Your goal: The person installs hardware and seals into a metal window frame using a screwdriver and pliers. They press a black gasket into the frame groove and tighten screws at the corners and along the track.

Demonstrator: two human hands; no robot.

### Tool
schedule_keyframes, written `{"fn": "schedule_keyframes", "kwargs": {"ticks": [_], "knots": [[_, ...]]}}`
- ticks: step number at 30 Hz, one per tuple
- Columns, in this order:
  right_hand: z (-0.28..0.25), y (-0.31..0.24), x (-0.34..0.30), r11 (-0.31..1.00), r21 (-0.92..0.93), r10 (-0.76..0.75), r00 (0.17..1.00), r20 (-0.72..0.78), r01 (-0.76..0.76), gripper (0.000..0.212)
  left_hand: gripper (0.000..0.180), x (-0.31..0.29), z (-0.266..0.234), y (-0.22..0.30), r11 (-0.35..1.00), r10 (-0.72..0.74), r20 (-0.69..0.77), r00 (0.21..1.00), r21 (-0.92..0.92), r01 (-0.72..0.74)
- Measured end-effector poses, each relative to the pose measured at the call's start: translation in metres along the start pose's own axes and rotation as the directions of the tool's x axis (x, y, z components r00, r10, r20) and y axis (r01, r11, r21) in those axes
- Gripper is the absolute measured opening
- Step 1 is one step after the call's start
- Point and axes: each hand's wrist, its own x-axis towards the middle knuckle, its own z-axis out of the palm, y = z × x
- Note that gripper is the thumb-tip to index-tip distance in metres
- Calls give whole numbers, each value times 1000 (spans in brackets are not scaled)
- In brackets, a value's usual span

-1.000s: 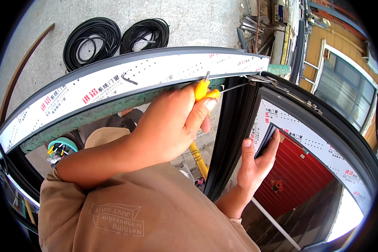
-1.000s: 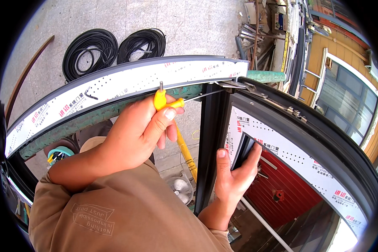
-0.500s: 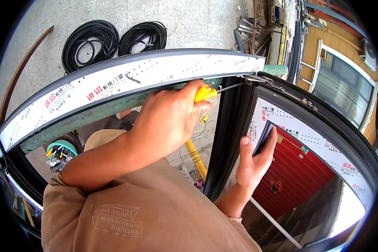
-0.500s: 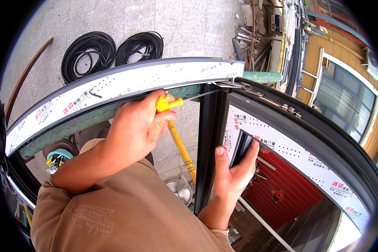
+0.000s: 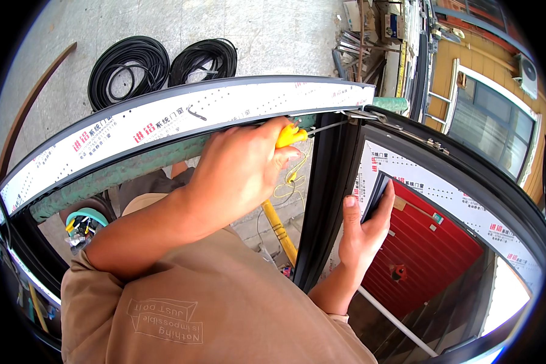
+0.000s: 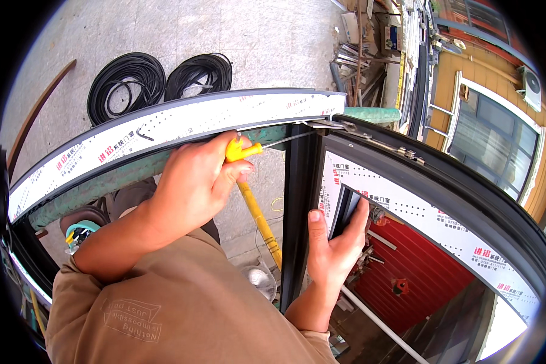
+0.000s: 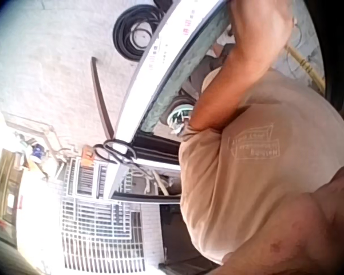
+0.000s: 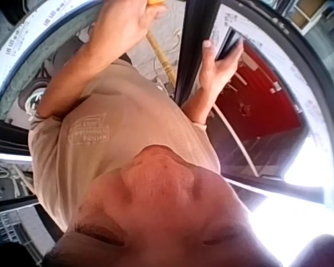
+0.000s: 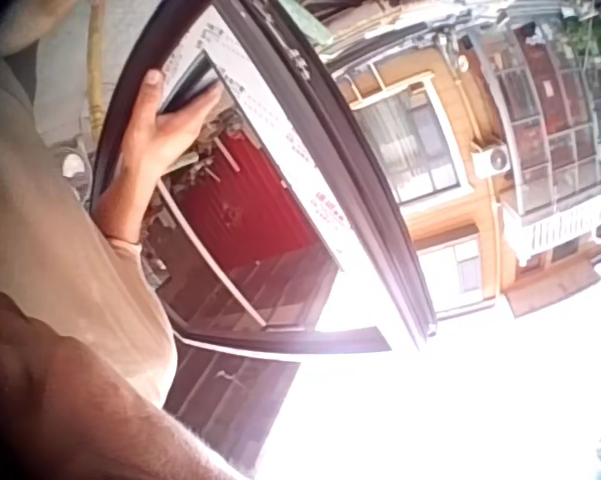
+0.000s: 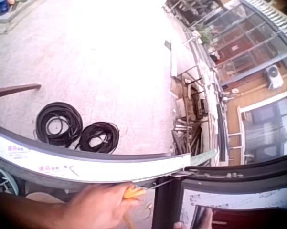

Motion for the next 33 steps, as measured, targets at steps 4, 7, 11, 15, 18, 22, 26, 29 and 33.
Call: {"fn": "schedule_keyframes", "kwargs": {"ticks": [4,7,11,15,18,22,26,29,33], "knots": [[0,2,0,999,-17,-41,999,-11,40,85,19,0,2,4,999,-51,3,999,-13,51],[0,2,1,999,14,-37,999,-2,37,83,28,1,-4,12,992,-122,110,986,-28,125],[0,-1,1,999,25,-24,1000,14,24,82,43,-2,-3,7,968,-240,253,937,-13,251],[-1,-3,1,999,-15,-36,999,20,36,81,47,-4,7,4,964,-240,175,955,-68,255],[-3,-4,0,997,-73,-6,998,66,11,85,49,1,7,2,943,-297,175,939,-98,317],[-3,-6,1,995,-95,-1,997,74,8,87,50,2,10,3,942,-291,166,942,-120,312],[0,2,0,998,-54,-22,1000,9,23,84,53,5,6,5,928,-318,183,930,-140,345],[1,1,2,999,-27,-20,1000,10,20,83,60,8,4,3,945,-255,161,953,-166,281],[-1,4,0,1000,-4,-16,1000,1,16,82,68,8,-2,13,916,-209,246,946,-289,278]]}}
